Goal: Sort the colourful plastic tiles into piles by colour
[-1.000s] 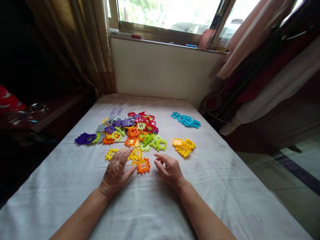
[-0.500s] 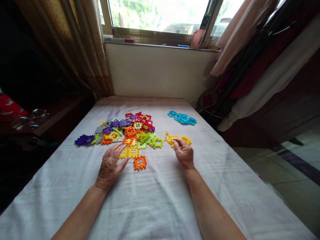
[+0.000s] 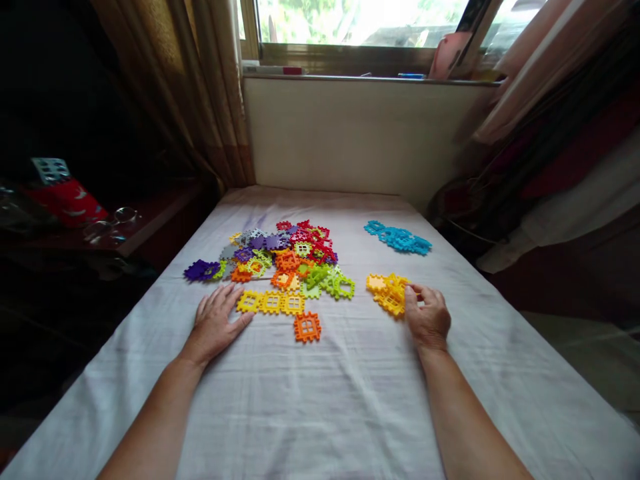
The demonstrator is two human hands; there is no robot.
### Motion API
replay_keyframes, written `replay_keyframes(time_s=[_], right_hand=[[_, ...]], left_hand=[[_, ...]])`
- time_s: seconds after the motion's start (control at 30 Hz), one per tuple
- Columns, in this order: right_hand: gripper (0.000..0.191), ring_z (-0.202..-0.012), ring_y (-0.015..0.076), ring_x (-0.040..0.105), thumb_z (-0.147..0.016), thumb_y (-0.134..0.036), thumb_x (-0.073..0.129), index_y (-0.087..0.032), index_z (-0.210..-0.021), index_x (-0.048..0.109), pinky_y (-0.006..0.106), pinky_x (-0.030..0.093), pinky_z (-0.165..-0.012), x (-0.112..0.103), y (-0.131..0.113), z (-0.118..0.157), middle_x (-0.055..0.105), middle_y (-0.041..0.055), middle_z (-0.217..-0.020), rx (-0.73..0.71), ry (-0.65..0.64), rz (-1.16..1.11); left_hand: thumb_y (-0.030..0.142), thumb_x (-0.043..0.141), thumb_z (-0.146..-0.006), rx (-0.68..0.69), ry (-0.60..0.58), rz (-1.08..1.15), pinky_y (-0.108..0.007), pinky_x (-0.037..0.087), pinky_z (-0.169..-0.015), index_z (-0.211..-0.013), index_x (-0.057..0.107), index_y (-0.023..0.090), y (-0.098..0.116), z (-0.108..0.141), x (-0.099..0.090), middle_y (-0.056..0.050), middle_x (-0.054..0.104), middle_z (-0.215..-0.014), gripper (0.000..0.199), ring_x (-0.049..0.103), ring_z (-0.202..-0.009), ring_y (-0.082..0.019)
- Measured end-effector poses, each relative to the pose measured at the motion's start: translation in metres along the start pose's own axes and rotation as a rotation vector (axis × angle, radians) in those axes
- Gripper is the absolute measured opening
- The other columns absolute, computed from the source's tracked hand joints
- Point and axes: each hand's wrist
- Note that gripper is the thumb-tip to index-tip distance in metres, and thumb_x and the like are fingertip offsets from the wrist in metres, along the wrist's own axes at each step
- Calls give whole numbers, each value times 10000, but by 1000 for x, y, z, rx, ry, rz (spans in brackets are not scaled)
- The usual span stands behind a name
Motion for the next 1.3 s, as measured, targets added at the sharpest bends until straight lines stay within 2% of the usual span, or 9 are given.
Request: replay_keyframes(time_s=[0.3,0.4,0.57,0.7,0.77,0.83,1.0,1.13,1.3], right_hand=[[312,-895,232,627,-870,-399,481,-201,-864,721,356,504,-864,3,-10,8,677,93,-919,-183,-18,-47],[329,-913,238,640,-884,-408,470,-196,-868,721,371,513,-879,2,-11,9,686,102,-929,-210,0,-56],[348,-892,250,658,-908,-408,465,-186,-872,731,393,539,-840,-3,-16,9,700,119,-922,-256,17,-49],[298,-896,263,678,-927,-370,510,-188,-878,740,420,547,-857,-9,-41,19,718,124,-912,-381,6,-127],[241,-865,240,689,-924,-332,531,-209,-890,736,398,557,-840,-9,-61,32,731,93,-890,-447,-76,-227],[215,-768,196,689,-920,-306,537,-218,-962,728,350,572,-775,-7,-80,48,741,61,-858,-479,-240,-352],[286,-583,114,619,-880,-310,576,-207,-1120,692,229,539,-601,4,-110,80,742,21,-791,-337,-623,-590],[214,-578,116,615,-844,-311,596,-189,-972,717,217,520,-557,11,-113,87,731,12,-763,-174,-723,-722],[156,-607,156,650,-836,-334,599,-247,-894,715,276,553,-581,12,-112,81,732,-14,-764,-104,-765,-781]], left_hand=[[506,583,-840,28,-5,81,-575,328,-1123,-1167,640,268,7,0,-6,-93,633,-1350,408,528,-1307,-301],[497,581,-840,47,10,130,-551,355,-1123,-1200,617,244,9,-1,-10,-92,679,-1264,441,597,-1217,-281],[560,585,-835,-32,66,302,-423,512,-998,-1248,574,201,6,-5,-17,-113,691,-1225,547,662,-1111,-251],[525,597,-866,6,150,411,-422,495,-1042,-1372,462,239,24,-2,-16,-87,667,-1289,597,628,-1200,-231],[477,627,-867,118,185,409,-430,485,-1058,-1426,405,256,44,1,-12,-83,662,-1303,641,608,-1234,-231],[423,657,-862,263,206,393,-426,496,-1047,-1465,356,262,67,5,-4,-92,660,-1307,694,610,-1229,-234],[326,692,-841,494,171,356,-451,500,-1039,-1538,235,285,100,10,11,-125,615,-1367,835,608,-1231,-256],[317,705,-829,508,143,351,-475,500,-1036,-1556,183,299,101,10,12,-127,615,-1366,896,610,-1226,-271],[358,683,-855,528,136,343,-459,506,-1043,-1555,183,285,100,9,11,-132,592,-1393,863,583,-1268,-272]])
Point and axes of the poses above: each hand's wrist, its own z-axis away from the middle knuckle, its own x-axis out of the palm, y = z × x
